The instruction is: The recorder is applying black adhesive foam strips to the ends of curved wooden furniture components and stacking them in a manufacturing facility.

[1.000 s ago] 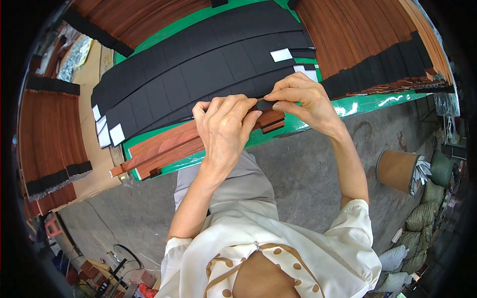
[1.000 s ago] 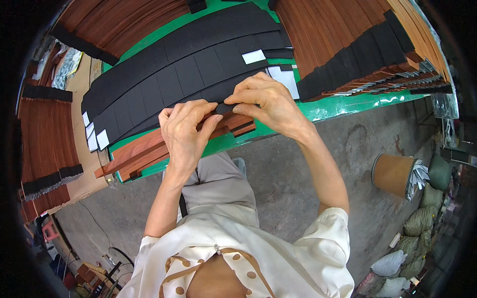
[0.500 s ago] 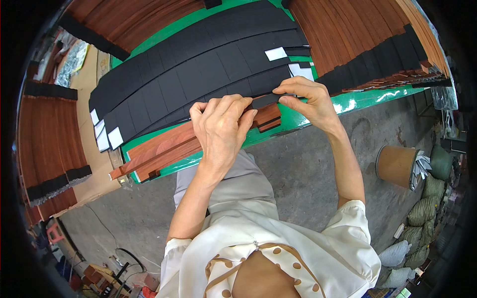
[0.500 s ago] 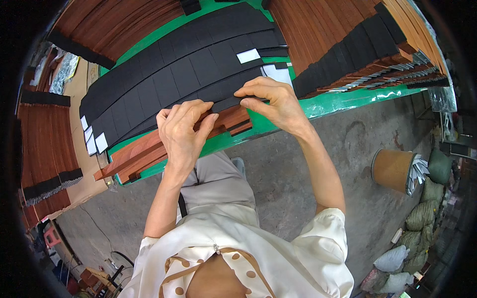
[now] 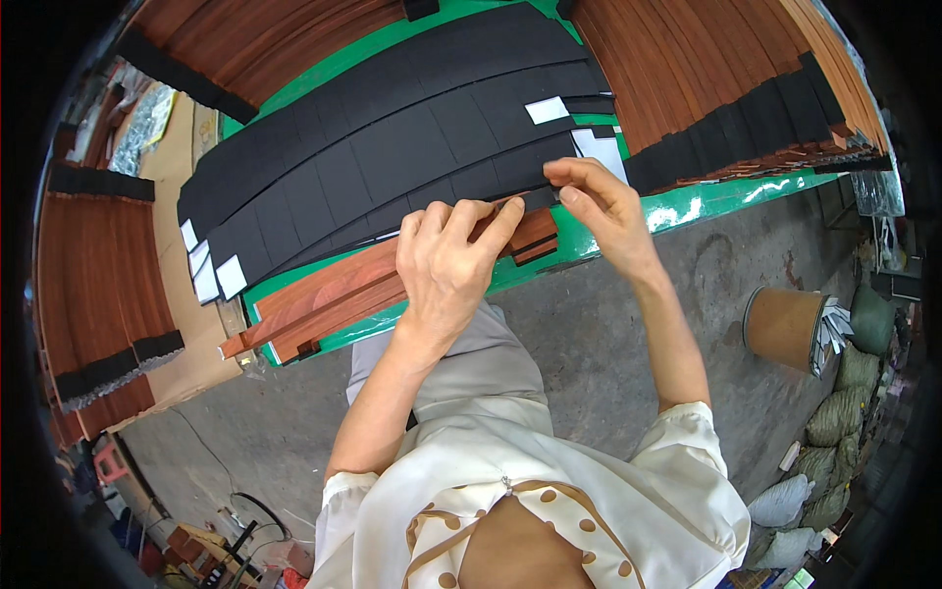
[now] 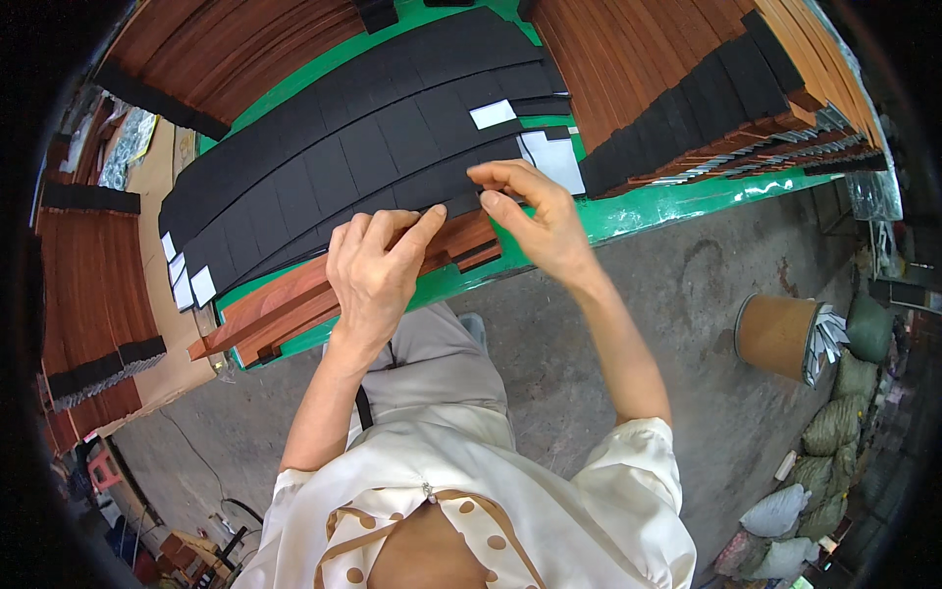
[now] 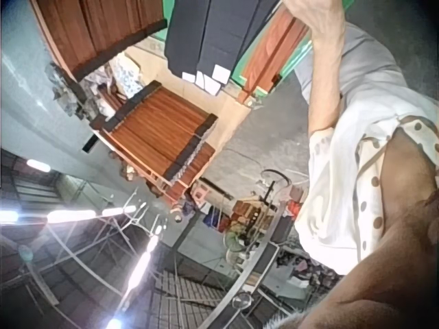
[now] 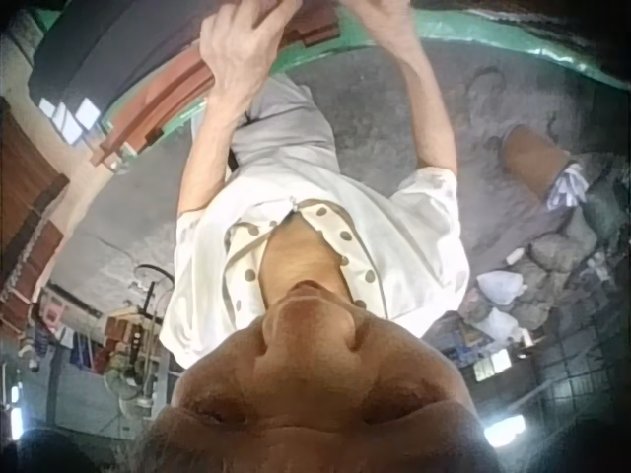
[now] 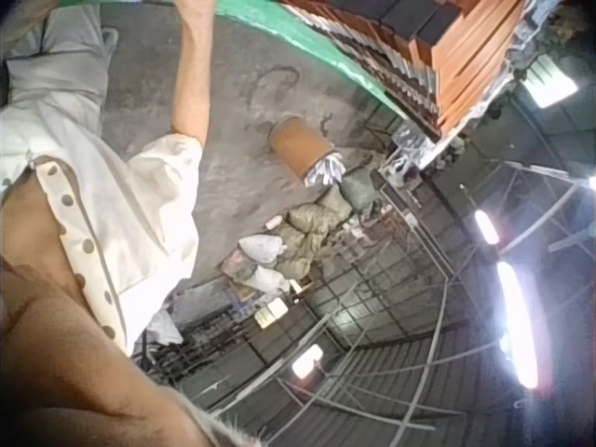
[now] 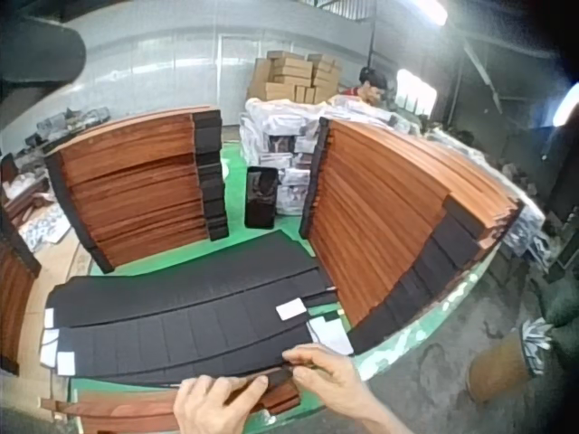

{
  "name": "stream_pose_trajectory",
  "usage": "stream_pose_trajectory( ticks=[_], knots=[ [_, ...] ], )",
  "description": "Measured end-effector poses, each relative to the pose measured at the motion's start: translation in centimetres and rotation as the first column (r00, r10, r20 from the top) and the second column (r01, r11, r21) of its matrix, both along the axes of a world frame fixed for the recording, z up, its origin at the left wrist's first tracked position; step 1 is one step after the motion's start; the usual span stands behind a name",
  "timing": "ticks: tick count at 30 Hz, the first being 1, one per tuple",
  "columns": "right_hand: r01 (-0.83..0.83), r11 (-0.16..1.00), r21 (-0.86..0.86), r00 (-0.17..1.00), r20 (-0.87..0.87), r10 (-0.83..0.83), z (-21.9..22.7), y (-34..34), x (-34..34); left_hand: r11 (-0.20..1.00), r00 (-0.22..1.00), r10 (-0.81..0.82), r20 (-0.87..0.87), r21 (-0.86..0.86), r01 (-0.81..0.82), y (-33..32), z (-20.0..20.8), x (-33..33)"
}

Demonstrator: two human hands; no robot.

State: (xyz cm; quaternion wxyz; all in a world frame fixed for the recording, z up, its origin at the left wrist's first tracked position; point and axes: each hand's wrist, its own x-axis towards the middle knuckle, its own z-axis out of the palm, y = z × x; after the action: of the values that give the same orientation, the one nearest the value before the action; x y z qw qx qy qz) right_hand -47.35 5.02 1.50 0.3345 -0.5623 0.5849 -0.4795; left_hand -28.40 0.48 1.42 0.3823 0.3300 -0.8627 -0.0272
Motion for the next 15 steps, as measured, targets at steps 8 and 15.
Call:
stream_pose_trajectory(
  ticks=[8, 15],
  knots=[
    [0.298, 0.954, -0.006, 0.95, 0.094, -0.296, -1.5, -0.6, 6.7, 0.997, 1.0, 0.018, -0.012, -0.08, -0.019, -0.3, -0.4, 0.7],
    [0.388, 0.921, -0.036, 0.911, 0.168, -0.377, -2.3, -0.8, 6.9, 0.997, 0.999, 0.016, -0.043, -0.07, -0.019, 0.0, -0.8, 1.0]
  ],
)
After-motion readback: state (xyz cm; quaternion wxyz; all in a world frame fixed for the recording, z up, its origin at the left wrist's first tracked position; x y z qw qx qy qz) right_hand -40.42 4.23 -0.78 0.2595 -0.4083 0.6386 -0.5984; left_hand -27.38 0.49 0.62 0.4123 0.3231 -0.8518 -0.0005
